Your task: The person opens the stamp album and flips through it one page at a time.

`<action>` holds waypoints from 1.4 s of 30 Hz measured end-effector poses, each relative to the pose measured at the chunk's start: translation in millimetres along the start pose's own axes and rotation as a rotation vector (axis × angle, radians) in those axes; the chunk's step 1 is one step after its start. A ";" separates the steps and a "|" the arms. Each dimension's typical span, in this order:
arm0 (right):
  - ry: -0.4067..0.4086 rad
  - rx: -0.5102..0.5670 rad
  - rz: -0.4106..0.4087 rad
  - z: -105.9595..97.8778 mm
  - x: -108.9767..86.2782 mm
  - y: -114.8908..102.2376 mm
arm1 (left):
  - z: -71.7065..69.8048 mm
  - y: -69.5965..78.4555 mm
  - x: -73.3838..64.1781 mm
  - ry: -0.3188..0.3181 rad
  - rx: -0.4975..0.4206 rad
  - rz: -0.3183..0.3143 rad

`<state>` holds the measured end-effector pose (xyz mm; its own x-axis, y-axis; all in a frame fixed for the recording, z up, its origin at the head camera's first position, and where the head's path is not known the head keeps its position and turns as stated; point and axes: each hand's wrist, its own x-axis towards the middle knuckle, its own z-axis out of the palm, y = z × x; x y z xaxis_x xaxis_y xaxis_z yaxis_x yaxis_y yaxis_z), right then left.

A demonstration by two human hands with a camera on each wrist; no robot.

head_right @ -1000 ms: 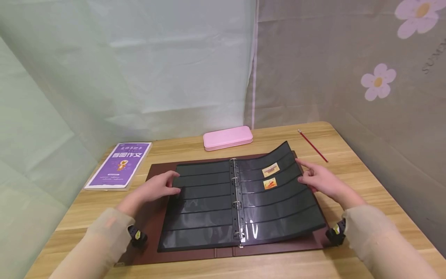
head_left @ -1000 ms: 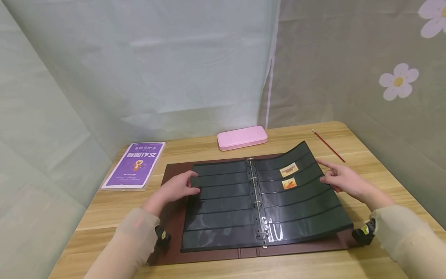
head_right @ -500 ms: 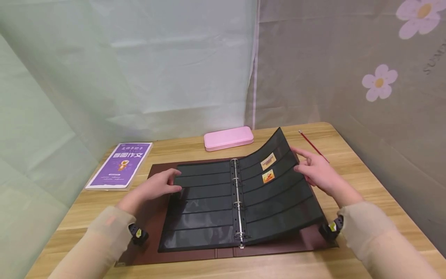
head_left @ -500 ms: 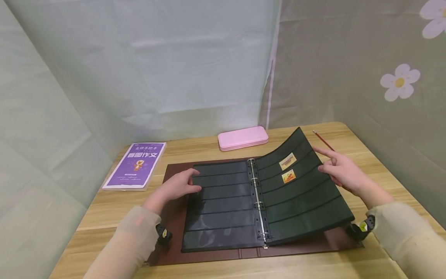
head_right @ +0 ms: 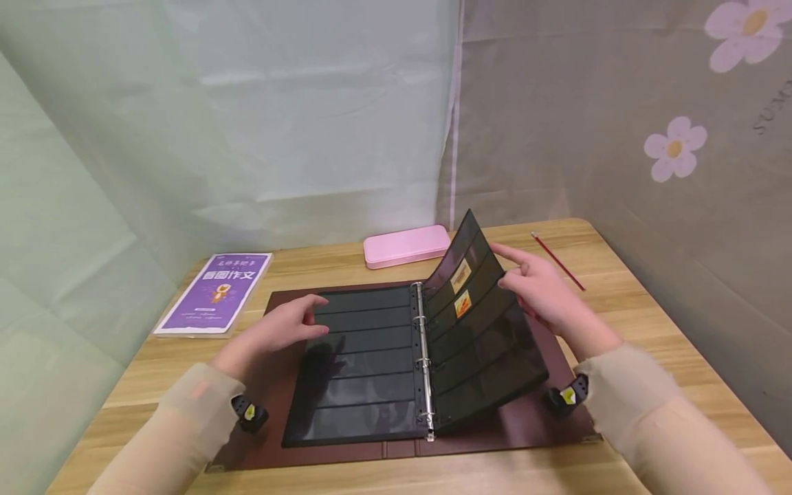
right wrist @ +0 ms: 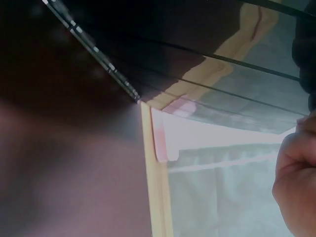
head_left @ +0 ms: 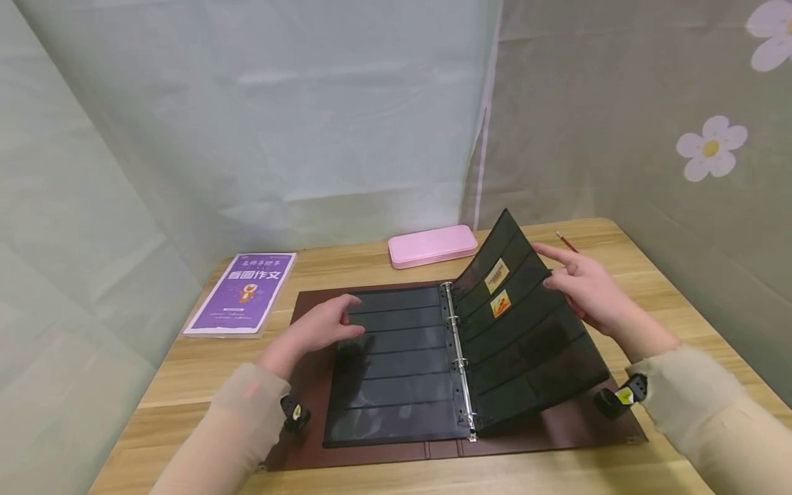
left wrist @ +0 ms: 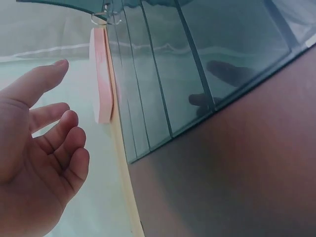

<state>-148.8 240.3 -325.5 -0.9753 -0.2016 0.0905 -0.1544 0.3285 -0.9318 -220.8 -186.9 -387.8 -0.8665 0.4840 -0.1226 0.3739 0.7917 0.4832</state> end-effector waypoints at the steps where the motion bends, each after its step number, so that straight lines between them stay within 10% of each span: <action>1: -0.001 0.003 -0.002 1.3 0.4 -2.0 | -0.4 1.5 0.3 0.001 0.003 0.002; 42: -0.046 0.069 0.025 57.7 21.9 -67.6 | -27.9 48.9 -1.4 0.019 -0.176 0.087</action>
<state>-150.7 160.4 -280.9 -0.9702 -0.2366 0.0523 -0.1172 0.2696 -0.9558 -210.5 -159.3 -339.8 -0.8404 0.5389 -0.0582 0.3851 0.6692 0.6354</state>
